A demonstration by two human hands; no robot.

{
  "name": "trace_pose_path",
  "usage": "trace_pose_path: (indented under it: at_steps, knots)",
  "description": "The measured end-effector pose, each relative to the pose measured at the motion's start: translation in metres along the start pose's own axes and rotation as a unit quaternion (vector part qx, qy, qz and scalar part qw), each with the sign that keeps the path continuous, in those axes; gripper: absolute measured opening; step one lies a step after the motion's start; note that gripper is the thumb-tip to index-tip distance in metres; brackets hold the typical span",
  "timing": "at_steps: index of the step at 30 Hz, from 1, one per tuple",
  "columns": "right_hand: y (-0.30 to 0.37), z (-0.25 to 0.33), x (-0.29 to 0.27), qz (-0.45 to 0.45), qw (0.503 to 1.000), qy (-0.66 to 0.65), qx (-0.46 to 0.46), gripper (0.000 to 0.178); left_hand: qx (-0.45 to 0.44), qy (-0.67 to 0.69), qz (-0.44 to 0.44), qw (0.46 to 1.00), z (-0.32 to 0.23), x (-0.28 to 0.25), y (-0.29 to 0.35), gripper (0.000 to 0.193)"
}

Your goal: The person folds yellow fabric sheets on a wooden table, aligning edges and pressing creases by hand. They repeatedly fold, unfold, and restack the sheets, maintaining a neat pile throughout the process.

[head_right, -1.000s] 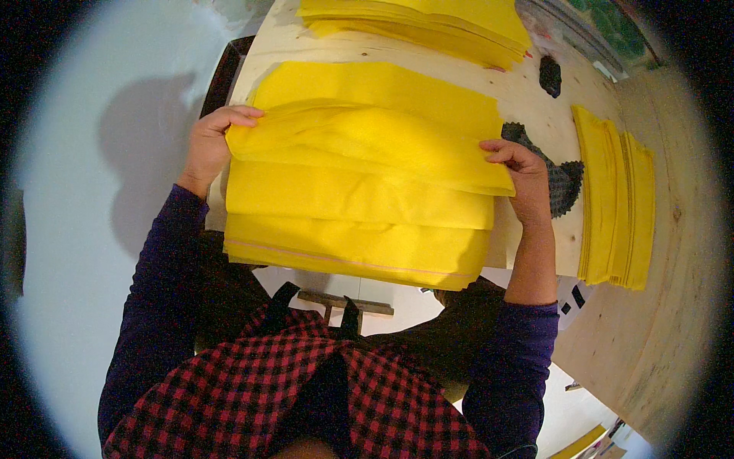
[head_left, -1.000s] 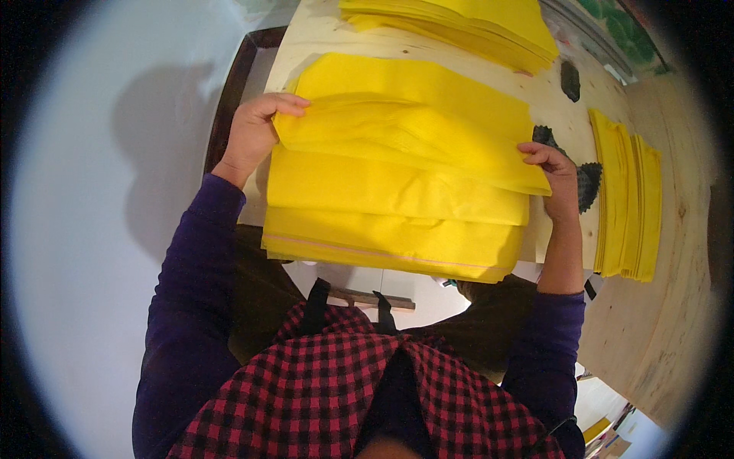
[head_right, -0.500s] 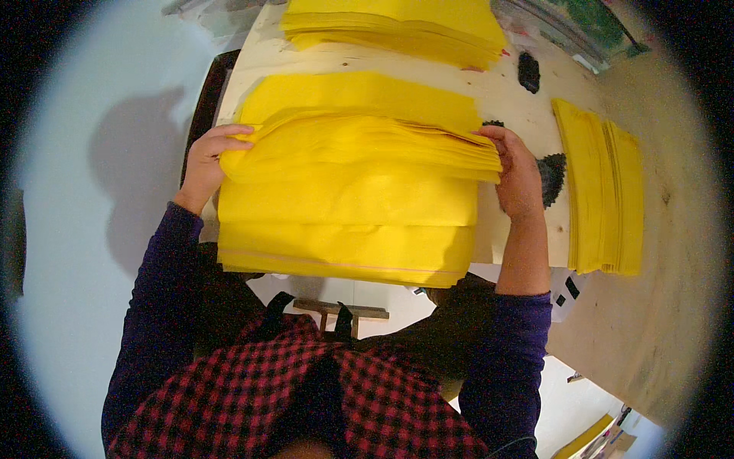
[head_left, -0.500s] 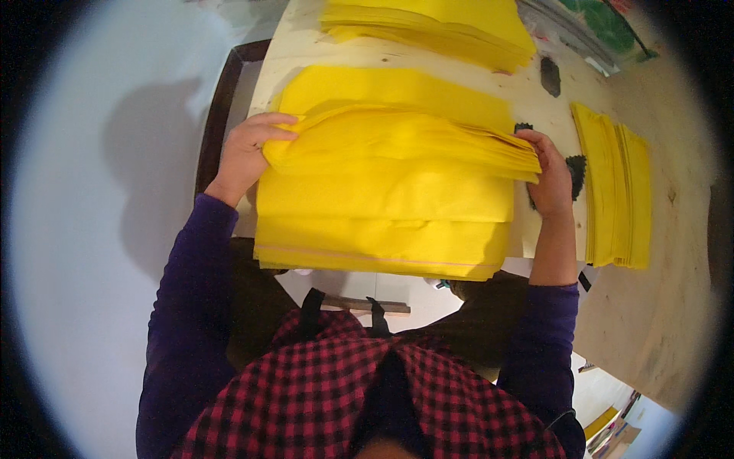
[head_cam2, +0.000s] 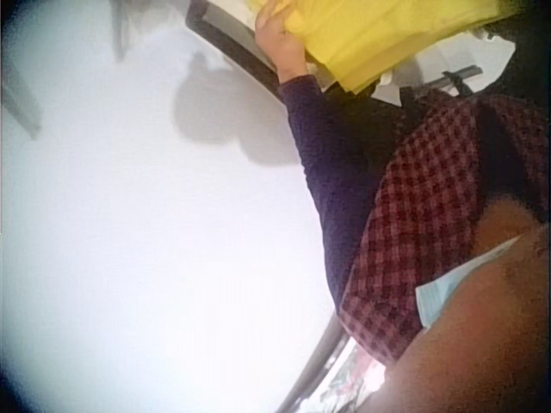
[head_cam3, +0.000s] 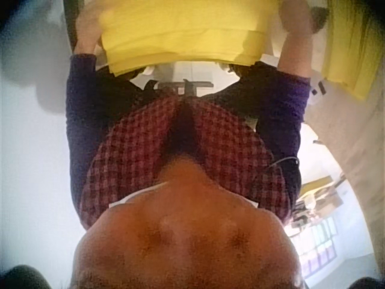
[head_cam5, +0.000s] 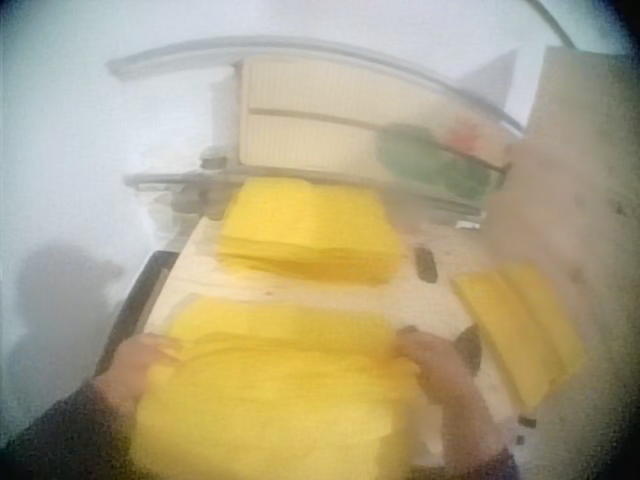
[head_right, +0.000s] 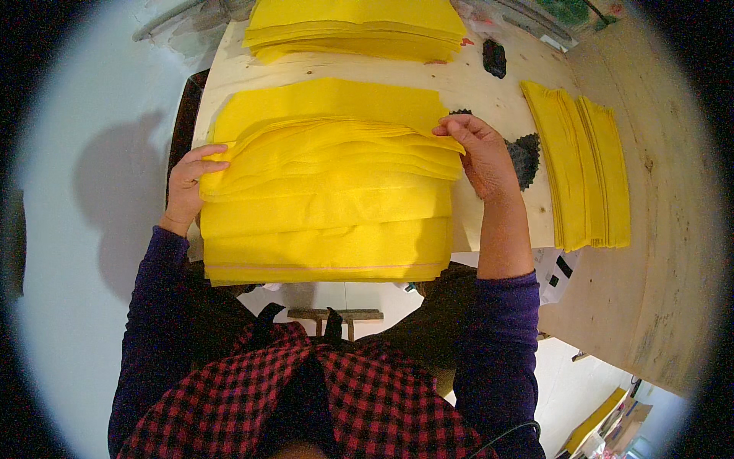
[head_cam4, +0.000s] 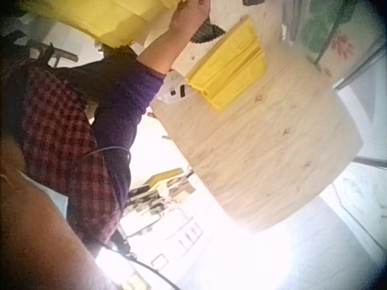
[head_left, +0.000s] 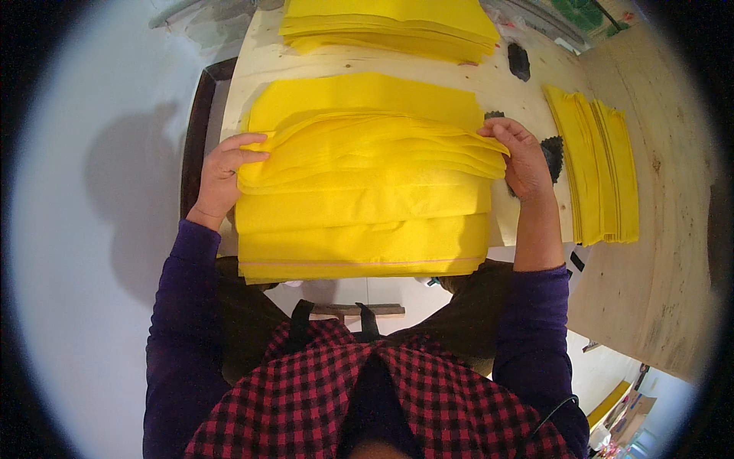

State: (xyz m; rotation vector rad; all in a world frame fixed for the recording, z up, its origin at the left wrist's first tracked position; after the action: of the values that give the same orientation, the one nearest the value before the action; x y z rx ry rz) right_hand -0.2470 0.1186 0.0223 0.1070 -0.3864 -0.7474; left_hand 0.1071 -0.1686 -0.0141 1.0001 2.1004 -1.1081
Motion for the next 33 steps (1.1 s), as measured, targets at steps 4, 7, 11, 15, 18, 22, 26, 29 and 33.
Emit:
trace_pose_path:
  at_steps: [4,7,11,15,18,22,26,29,33]
  knots:
    - [-0.005,-0.004,-0.002,0.016,1.000,-0.025,-0.005,0.018,0.016,-0.036,0.002,0.999,0.000,-0.001,0.000,0.018]
    - [-0.009,-0.008,-0.006,0.015,0.999,-0.031,0.011,0.020,0.011,-0.018,0.000,1.000,0.003,0.000,0.001,0.017]
    - [-0.015,-0.015,-0.007,0.024,0.999,-0.028,0.017,0.021,-0.014,0.022,-0.013,1.000,0.006,0.002,0.003,0.018]
    - [-0.017,-0.022,-0.004,0.013,0.999,0.032,-0.015,0.021,-0.001,-0.005,-0.029,1.000,0.005,-0.002,0.001,0.017]
    - [-0.017,-0.022,-0.002,-0.009,0.997,0.077,-0.025,0.020,0.039,-0.077,-0.061,0.994,0.001,-0.008,-0.001,0.015]
    - [-0.015,-0.020,0.001,-0.015,0.994,0.105,-0.025,0.018,0.071,-0.123,-0.060,0.988,-0.002,-0.010,0.001,0.017]
    - [-0.013,-0.020,0.004,-0.032,0.992,0.121,-0.025,0.017,0.097,-0.137,-0.060,0.984,0.005,-0.004,0.002,0.018]
    - [-0.012,-0.021,0.006,-0.022,0.984,0.166,-0.055,0.016,0.095,-0.152,-0.033,0.983,0.010,-0.005,0.003,0.021]
    - [-0.011,-0.024,0.006,-0.026,0.976,0.203,-0.071,0.016,0.085,-0.163,-0.001,0.983,0.005,-0.020,-0.002,0.025]
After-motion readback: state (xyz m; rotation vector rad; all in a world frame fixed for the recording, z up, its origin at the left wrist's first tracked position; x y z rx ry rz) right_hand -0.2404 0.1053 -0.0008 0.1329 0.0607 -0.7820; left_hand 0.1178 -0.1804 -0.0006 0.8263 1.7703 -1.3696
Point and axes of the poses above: each hand's wrist, its own y-axis away from the middle knuckle, its own x-axis out of the palm, z = x × y, the point moved 1 cm from there along -y, towards the middle knuckle, and after that the axes turned 12 degrees about -y, right-handed, at the moved point
